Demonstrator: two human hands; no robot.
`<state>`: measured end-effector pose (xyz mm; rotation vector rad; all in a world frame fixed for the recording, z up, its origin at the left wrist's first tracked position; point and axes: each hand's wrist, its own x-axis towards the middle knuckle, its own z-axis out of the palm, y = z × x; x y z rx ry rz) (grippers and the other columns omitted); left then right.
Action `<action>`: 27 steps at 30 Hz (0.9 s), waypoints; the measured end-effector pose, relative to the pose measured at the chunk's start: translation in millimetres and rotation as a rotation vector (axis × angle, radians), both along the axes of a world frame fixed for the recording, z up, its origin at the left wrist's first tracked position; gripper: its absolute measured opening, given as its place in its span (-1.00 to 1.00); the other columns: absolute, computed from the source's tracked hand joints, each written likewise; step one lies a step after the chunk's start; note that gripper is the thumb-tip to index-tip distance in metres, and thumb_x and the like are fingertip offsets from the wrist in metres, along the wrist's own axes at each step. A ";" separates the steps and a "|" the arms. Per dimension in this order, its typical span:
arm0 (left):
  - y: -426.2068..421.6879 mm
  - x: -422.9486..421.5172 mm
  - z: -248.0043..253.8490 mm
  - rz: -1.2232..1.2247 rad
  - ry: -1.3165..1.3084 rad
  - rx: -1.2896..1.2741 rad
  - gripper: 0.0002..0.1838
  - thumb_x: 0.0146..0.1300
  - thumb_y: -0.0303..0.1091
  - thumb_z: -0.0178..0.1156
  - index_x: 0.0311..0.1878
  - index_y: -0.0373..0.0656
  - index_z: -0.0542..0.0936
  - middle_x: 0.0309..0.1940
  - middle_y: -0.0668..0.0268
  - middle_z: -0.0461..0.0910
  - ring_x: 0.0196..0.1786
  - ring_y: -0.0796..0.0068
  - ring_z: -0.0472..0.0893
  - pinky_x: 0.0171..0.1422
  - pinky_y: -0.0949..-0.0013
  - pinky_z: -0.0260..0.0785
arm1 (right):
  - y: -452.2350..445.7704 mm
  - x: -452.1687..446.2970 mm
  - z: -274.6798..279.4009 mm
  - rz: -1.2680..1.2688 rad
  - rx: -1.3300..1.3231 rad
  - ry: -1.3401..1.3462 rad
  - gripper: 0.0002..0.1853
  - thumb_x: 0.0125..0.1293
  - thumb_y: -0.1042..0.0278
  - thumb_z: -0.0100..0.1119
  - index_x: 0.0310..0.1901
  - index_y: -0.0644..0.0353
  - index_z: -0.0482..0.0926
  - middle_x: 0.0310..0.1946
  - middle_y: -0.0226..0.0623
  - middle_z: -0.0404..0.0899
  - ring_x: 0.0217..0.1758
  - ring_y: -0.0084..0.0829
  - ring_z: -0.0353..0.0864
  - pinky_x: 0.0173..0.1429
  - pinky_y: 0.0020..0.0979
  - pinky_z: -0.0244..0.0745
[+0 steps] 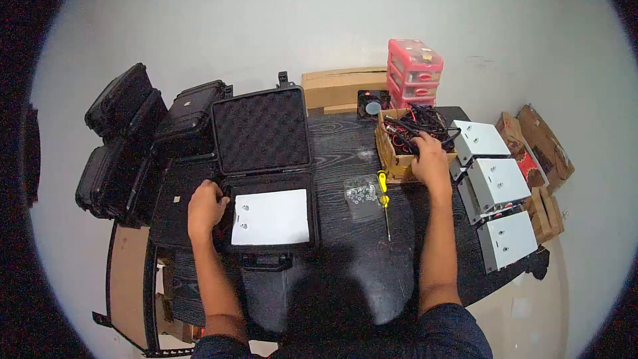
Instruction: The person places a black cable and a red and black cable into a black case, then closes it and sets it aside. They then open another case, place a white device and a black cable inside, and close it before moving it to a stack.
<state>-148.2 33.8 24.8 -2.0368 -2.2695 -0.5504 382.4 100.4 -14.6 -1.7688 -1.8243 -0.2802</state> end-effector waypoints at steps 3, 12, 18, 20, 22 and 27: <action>-1.9 5.7 1.2 -0.052 -0.014 0.033 -0.69 0.18 -0.36 0.48 -0.07 -0.30 0.70 -0.02 0.06 0.68 0.08 -0.06 0.68 0.18 0.03 0.55 | 1.4 -1.9 0.4 -0.014 -0.007 -0.031 -0.47 0.09 0.57 0.32 0.18 0.17 0.63 0.35 -0.11 0.53 0.40 0.02 0.47 0.49 -0.05 0.44; -2.8 19.7 3.8 -0.229 -0.111 0.003 -0.60 0.20 -0.26 0.46 0.04 -0.30 0.70 0.06 0.02 0.69 0.15 -0.08 0.66 0.25 0.04 0.52 | 1.3 1.2 2.6 -0.009 0.018 0.077 -0.58 0.12 0.61 0.27 0.08 0.31 0.68 0.27 -0.12 0.60 0.26 0.00 0.55 0.43 -0.13 0.48; -3.2 24.5 2.7 -0.317 -0.146 0.023 -0.59 0.21 -0.23 0.45 0.02 -0.32 0.70 0.03 0.00 0.69 0.12 -0.09 0.67 0.25 0.04 0.52 | 2.2 0.1 8.2 0.001 0.144 0.074 -0.64 0.21 0.55 0.19 0.06 0.33 0.70 0.21 -0.11 0.64 0.24 -0.03 0.58 0.41 -0.14 0.48; -3.0 26.9 3.1 -0.351 -0.165 0.015 -0.59 0.22 -0.22 0.45 0.02 -0.33 0.70 0.02 0.00 0.69 0.12 -0.10 0.67 0.24 0.04 0.51 | -1.5 -3.9 17.6 0.000 0.195 0.081 -0.64 0.21 0.55 0.18 0.06 0.34 0.70 0.20 -0.11 0.65 0.25 -0.04 0.58 0.41 -0.14 0.48; -3.4 31.1 4.9 -0.419 -0.213 -0.036 -0.60 0.24 -0.22 0.44 0.02 -0.33 0.70 0.03 0.00 0.69 0.12 -0.10 0.67 0.24 0.07 0.52 | -4.6 -6.3 24.2 0.026 0.268 0.126 -0.64 0.22 0.56 0.18 0.06 0.35 0.71 0.20 -0.11 0.65 0.26 -0.04 0.58 0.42 -0.14 0.47; -1.4 36.2 2.4 -0.523 -0.267 -0.120 -0.58 0.26 -0.21 0.42 0.04 -0.34 0.70 0.07 -0.01 0.69 0.13 -0.09 0.68 0.27 0.11 0.51 | -3.1 -4.2 24.3 0.021 0.287 0.125 -0.65 0.25 0.58 0.15 0.07 0.37 0.70 0.20 -0.09 0.65 0.28 -0.03 0.57 0.44 -0.15 0.46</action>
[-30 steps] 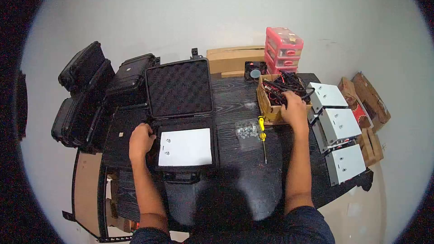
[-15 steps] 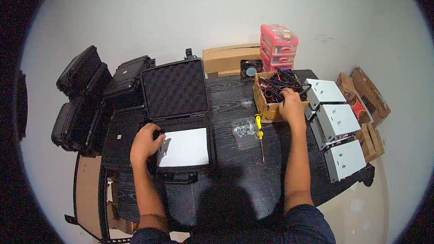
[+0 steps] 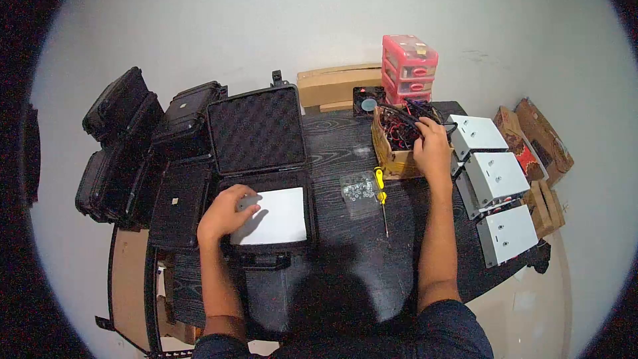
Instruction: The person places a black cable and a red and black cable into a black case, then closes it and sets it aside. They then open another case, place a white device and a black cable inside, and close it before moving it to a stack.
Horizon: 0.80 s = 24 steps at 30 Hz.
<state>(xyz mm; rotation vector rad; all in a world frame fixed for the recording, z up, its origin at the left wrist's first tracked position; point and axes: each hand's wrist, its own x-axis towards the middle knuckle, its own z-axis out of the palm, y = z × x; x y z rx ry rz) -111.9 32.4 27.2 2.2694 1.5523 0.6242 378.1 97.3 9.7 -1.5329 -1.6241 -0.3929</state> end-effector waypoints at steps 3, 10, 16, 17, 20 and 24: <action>-0.9 4.6 -1.3 -0.043 -0.025 -0.025 -0.57 0.28 -0.20 0.41 0.06 -0.34 0.69 0.09 -0.02 0.69 0.14 -0.09 0.68 0.29 0.11 0.50 | 5.0 4.3 -7.6 -0.048 0.003 -0.006 -0.64 0.28 0.61 0.15 0.11 0.37 0.68 0.24 -0.09 0.62 0.30 -0.01 0.55 0.45 -0.14 0.44; -4.3 22.9 0.7 -0.142 -0.024 -0.110 -0.52 0.28 -0.11 0.41 0.06 -0.34 0.70 0.09 -0.06 0.70 0.16 -0.11 0.67 0.30 0.10 0.50 | 14.8 11.7 -20.4 -0.116 0.035 0.017 -0.59 0.35 0.63 0.14 0.23 0.36 0.61 0.33 -0.10 0.55 0.33 0.00 0.52 0.45 -0.12 0.43; -1.2 27.6 -11.4 -0.201 -0.023 -0.154 -0.48 0.29 -0.04 0.40 0.09 -0.33 0.70 0.08 -0.10 0.71 0.16 -0.10 0.68 0.33 0.11 0.49 | 5.9 1.5 1.0 -0.055 0.174 0.064 -0.59 0.36 0.62 0.13 0.24 0.32 0.61 0.32 -0.12 0.56 0.34 -0.01 0.51 0.45 -0.12 0.42; -0.2 27.9 -13.1 -0.202 -0.022 -0.154 -0.48 0.29 -0.04 0.40 0.09 -0.33 0.70 0.08 -0.10 0.71 0.16 -0.10 0.68 0.33 0.11 0.49 | 2.1 -2.0 6.3 -0.055 0.174 0.064 -0.59 0.36 0.62 0.13 0.24 0.32 0.61 0.32 -0.12 0.56 0.34 -0.01 0.51 0.45 -0.12 0.42; 2.6 29.7 -21.4 -0.234 -0.002 -0.105 -0.41 0.31 -0.01 0.38 0.19 -0.34 0.64 0.13 -0.09 0.69 0.18 -0.13 0.67 0.32 0.09 0.49 | -7.3 -14.4 20.1 0.208 0.184 0.166 -0.63 0.35 0.63 0.12 0.17 0.30 0.66 0.26 -0.10 0.63 0.32 -0.05 0.58 0.45 -0.17 0.42; -3.7 48.3 -18.2 -0.206 -0.152 0.001 -0.20 0.35 -0.07 0.39 0.51 -0.30 0.33 0.17 -0.01 0.67 0.07 0.05 0.70 0.23 0.13 0.53 | -14.6 -43.4 24.2 0.589 -0.031 0.305 -0.62 0.31 0.66 0.12 0.14 0.32 0.69 0.22 -0.12 0.68 0.36 -0.18 0.61 0.51 -0.22 0.38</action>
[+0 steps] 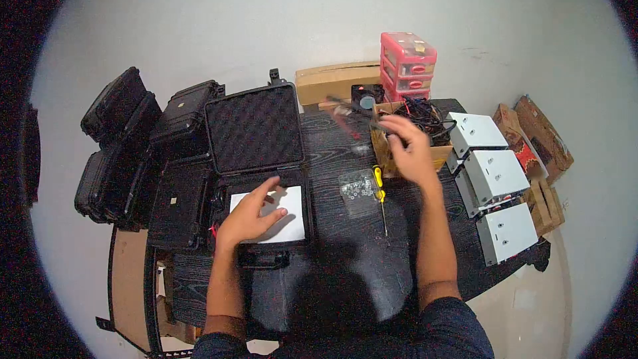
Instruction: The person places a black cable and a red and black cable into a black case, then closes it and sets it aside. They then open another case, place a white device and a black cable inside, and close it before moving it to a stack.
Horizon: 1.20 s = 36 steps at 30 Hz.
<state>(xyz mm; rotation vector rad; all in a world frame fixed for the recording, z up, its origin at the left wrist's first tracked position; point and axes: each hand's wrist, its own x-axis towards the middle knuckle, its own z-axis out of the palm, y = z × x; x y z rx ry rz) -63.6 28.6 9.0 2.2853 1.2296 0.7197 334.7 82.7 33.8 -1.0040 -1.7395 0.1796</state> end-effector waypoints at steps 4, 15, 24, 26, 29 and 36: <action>0.8 10.4 1.1 0.002 -0.310 -0.171 0.01 0.36 -0.24 0.42 0.69 -0.24 0.00 0.06 0.15 0.69 -0.15 0.50 0.64 0.03 0.38 0.51 | -8.3 -41.4 -1.2 0.327 -0.202 -0.013 -0.68 0.38 0.56 0.15 0.13 0.27 0.71 0.23 -0.15 0.68 0.36 -0.24 0.60 0.49 -0.20 0.41; 20.2 -26.7 7.4 0.155 -0.343 0.066 -0.64 0.30 -0.51 0.42 0.16 -0.28 0.66 -0.32 0.34 0.67 -0.26 0.61 0.60 -0.09 0.44 0.51 | -2.0 -110.1 -34.4 0.508 -0.238 -0.088 -0.66 0.32 0.62 0.11 0.10 0.30 0.69 0.18 -0.09 0.70 0.29 -0.12 0.67 0.44 -0.22 0.49; 31.5 -63.4 -7.1 0.535 0.033 0.199 -0.74 0.32 -0.42 0.38 0.04 -0.28 0.69 -0.24 0.05 0.77 -0.19 0.06 0.77 -0.07 0.16 0.59 | 42.8 -193.5 -71.8 0.473 -0.213 -0.235 -0.70 0.36 0.56 0.10 0.07 0.33 0.69 0.16 -0.03 0.69 0.28 -0.01 0.64 0.42 -0.15 0.52; 34.0 -67.7 -16.1 0.574 0.261 0.392 -0.74 0.31 -0.41 0.35 0.03 -0.27 0.71 -0.14 0.02 0.76 -0.09 -0.09 0.74 0.00 0.04 0.59 | 48.5 -204.1 -76.3 0.469 -0.188 -0.259 -0.70 0.35 0.57 0.12 0.06 0.30 0.71 0.12 -0.03 0.69 0.23 0.00 0.66 0.37 -0.12 0.54; 43.3 -77.4 -31.3 0.517 0.303 0.435 -0.72 0.28 -0.42 0.34 0.04 -0.26 0.72 -0.05 0.07 0.74 -0.02 -0.04 0.72 0.05 0.02 0.58 | 51.2 -213.7 -79.6 0.419 -0.204 -0.273 -0.69 0.35 0.56 0.10 0.06 0.25 0.73 0.08 -0.04 0.70 0.19 -0.01 0.68 0.30 -0.10 0.57; 39.1 -77.0 -34.3 0.495 0.477 0.397 -0.67 0.18 -0.41 0.39 0.04 -0.20 0.74 0.07 0.16 0.69 0.09 0.08 0.65 0.21 0.02 0.46 | 41.4 -218.2 -75.0 0.236 -0.152 -0.435 -0.70 0.37 0.47 0.10 0.04 0.16 0.76 -0.06 -0.15 0.73 0.05 -0.04 0.69 0.14 -0.02 0.58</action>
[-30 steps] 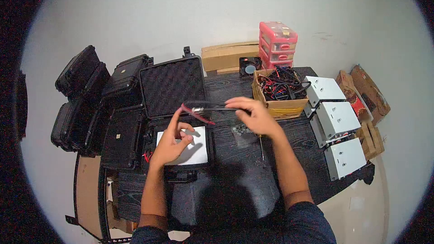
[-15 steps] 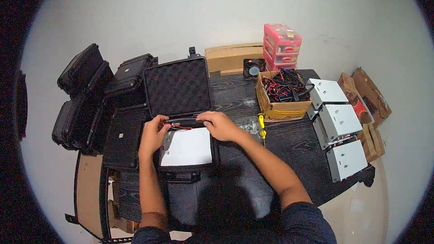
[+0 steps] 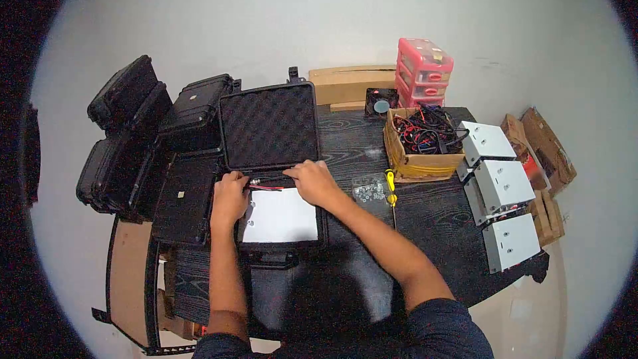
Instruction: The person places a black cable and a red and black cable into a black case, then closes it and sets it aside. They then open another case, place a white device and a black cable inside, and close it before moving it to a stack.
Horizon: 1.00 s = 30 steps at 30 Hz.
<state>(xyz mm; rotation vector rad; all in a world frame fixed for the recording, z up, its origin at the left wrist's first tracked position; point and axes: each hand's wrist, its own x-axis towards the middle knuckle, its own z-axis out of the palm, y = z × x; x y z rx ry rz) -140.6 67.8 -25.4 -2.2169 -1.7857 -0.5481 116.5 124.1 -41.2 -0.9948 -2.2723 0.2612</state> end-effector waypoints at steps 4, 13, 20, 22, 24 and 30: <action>3.8 3.3 -2.2 0.029 -0.058 0.031 -0.70 0.16 -0.41 0.40 -0.01 -0.18 0.72 0.01 0.20 0.68 0.06 0.10 0.65 0.21 0.04 0.44 | -8.6 -9.7 -1.7 -0.174 0.049 0.051 -0.80 0.33 0.43 0.24 -0.08 0.12 0.79 -0.22 -0.22 0.68 -0.08 -0.07 0.68 0.04 -0.03 0.55; -4.1 15.2 19.0 0.055 -0.111 0.006 -0.80 0.10 -0.37 0.47 -0.20 -0.18 0.73 -0.23 0.21 0.68 0.01 0.11 0.65 0.14 0.04 0.46 | -14.1 -12.3 -7.0 -0.203 0.170 -0.126 -0.77 0.27 0.51 0.23 -0.07 0.15 0.77 -0.16 -0.25 0.66 0.02 -0.10 0.60 0.10 -0.11 0.57; -1.4 12.2 11.6 -0.098 -0.132 -0.024 -0.78 0.12 -0.34 0.48 -0.17 -0.19 0.80 -0.19 0.17 0.70 -0.03 0.05 0.68 0.18 0.04 0.48 | -7.0 -0.1 -15.5 -0.248 0.143 0.084 -0.83 0.27 0.58 0.22 -0.12 0.30 0.70 -0.16 -0.09 0.62 -0.03 0.02 0.60 0.15 -0.07 0.57; -3.5 16.3 13.4 -0.083 -0.166 -0.012 -0.77 0.12 -0.36 0.48 -0.15 -0.20 0.79 -0.19 0.15 0.70 -0.03 0.02 0.69 0.19 0.04 0.49 | -8.7 1.1 -13.0 -0.217 0.142 0.095 -0.83 0.27 0.58 0.22 -0.12 0.31 0.70 -0.15 -0.08 0.62 -0.02 0.01 0.60 0.15 -0.08 0.58; -2.5 16.4 11.9 -0.067 -0.198 0.001 -0.75 0.13 -0.37 0.47 -0.12 -0.22 0.79 -0.19 0.14 0.69 -0.02 -0.01 0.69 0.20 0.03 0.51 | -10.9 1.2 -11.8 -0.185 0.141 0.107 -0.82 0.27 0.57 0.23 -0.11 0.31 0.70 -0.15 -0.07 0.62 0.00 0.00 0.61 0.15 -0.09 0.58; -5.1 18.1 15.8 -0.061 -0.257 -0.095 -0.78 0.15 -0.48 0.44 -0.12 -0.23 0.69 -0.02 0.10 0.64 0.07 -0.06 0.65 0.19 0.04 0.53 | -9.3 -0.2 -20.1 -0.129 0.124 0.098 -0.81 0.26 0.58 0.15 -0.14 0.30 0.70 -0.16 -0.05 0.61 0.04 -0.02 0.59 0.20 -0.09 0.57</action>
